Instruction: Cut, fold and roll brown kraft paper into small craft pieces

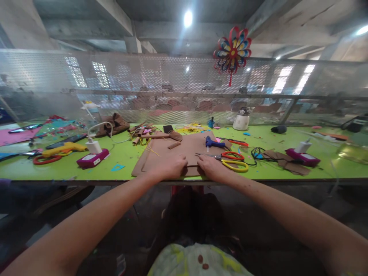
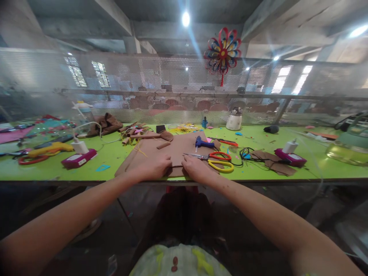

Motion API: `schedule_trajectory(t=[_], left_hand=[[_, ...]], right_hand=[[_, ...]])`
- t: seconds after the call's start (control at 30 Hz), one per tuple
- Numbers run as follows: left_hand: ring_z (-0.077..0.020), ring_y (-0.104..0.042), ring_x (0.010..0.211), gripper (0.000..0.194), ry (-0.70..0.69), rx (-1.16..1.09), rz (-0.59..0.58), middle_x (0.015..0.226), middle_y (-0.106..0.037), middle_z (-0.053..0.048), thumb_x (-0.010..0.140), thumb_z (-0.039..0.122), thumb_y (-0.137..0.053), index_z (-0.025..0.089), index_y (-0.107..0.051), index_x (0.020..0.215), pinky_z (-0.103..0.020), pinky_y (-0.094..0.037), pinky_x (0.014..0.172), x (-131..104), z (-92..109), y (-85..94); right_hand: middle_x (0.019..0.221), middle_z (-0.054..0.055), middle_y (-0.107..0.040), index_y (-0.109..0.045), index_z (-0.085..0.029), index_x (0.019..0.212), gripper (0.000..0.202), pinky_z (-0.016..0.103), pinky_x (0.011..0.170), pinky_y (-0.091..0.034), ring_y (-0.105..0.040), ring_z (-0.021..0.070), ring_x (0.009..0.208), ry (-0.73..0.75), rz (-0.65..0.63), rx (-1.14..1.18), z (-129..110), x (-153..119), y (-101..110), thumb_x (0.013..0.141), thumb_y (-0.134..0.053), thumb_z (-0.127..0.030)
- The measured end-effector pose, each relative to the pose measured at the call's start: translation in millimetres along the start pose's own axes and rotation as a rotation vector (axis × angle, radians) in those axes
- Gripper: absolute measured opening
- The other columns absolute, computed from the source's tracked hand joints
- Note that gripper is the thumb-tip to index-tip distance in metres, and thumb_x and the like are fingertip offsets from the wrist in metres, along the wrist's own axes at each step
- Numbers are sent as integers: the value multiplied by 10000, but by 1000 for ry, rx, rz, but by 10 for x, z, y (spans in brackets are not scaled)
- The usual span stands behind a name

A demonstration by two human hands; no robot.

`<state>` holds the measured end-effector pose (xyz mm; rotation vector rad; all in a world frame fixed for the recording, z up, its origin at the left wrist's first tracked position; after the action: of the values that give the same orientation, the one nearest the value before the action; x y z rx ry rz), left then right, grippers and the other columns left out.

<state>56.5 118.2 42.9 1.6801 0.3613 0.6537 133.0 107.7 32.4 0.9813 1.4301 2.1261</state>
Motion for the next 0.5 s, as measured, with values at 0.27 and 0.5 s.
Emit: schedule_trajectory(t=[0.27,0.5], left_hand=[[-116,-364,538,451,325,-478,20,526,-458,4,845,397,-331,129,-543,551,-242,-263,518,266,-327,-38],[-102,-322,538,493,288,-752,-84,536,-380,28,784,573,-412,136,-514,578,-224,-260,496,280,-229,-236]], right_hand=[[828,77,-528,-550,-142,774,110,287,721,-396,-480,183,772,-84,249,35,85,-112,68,833,-477,-85],[786,77,-505,-545,-151,741,191,305,702,-403,-455,197,767,-116,382,76,109,-184,151,864,-414,-87]])
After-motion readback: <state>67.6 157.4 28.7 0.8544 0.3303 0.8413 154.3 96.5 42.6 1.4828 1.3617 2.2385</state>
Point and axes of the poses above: each hand's wrist, its own x-axis towards the middle knuckle, its own y-axis out of the back of the hand, z = x × y, the point moved 9 cm from there along x, towards the middle knuckle
